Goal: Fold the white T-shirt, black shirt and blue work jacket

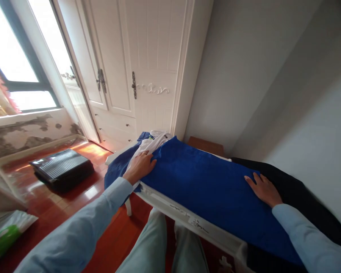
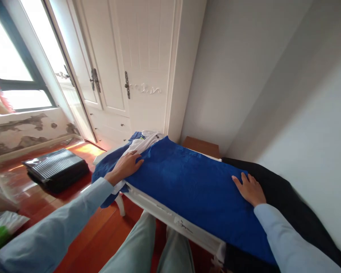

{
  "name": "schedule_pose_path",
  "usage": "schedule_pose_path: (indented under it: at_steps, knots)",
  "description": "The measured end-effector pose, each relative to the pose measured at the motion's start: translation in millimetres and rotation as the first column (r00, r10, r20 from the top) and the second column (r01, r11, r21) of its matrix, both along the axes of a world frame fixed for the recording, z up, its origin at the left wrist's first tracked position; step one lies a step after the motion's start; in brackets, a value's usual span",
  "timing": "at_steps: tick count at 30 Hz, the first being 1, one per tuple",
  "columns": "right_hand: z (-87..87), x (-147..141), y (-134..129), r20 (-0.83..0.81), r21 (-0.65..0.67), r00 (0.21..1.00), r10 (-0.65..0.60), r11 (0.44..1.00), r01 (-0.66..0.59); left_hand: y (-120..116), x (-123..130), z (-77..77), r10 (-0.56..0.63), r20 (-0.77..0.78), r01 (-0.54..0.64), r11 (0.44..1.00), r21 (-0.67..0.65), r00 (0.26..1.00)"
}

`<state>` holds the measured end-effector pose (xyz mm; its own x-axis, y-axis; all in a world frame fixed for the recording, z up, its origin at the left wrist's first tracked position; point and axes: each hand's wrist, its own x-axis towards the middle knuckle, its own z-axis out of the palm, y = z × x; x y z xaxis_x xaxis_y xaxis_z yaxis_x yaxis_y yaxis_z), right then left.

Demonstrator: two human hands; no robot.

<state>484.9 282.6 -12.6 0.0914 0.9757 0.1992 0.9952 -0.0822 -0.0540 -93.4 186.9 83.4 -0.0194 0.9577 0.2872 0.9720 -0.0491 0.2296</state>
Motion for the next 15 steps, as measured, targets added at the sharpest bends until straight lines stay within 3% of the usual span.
schedule_pose_path:
  at_steps: [2,3,6,8,10,13,15]
  knots:
    - [0.6,0.3,0.1,0.006,-0.009,1.0,0.007,1.0,-0.007,-29.9,7.3,-7.0,0.006,0.303,-0.052,0.988,0.144,0.953]
    - [2.2,-0.6,-0.5,0.01,-0.021,1.0,-0.005,1.0,0.005,-45.9,14.4,-15.6,0.006,0.469,-0.105,0.977,0.185,0.883]
    - [12.6,-9.3,-4.7,0.022,-0.072,0.997,-0.073,0.995,0.074,-89.2,49.2,-54.5,0.088,0.845,-0.284,0.956,0.078,0.528]
    - [23.0,-21.6,-10.1,0.048,-0.055,0.996,-0.078,0.995,0.081,-109.8,79.2,-77.8,0.172,0.953,-0.142,0.98,-0.14,0.251]
    - [35.0,-40.9,-20.1,0.083,0.053,0.996,0.028,0.998,-0.033,-124.3,108.9,-87.6,0.282,0.959,0.098,0.955,-0.28,-0.004]
    - [55.2,-83.6,-53.6,0.039,0.26,0.958,0.285,0.923,-0.285,-138.4,144.1,-75.8,0.36,0.893,0.394,0.887,-0.239,-0.27]
    - [70.2,-118.0,-92.2,-0.127,0.295,0.898,0.422,0.88,-0.372,-142.4,160.4,-61.3,0.406,0.821,0.509,0.844,-0.169,-0.401]
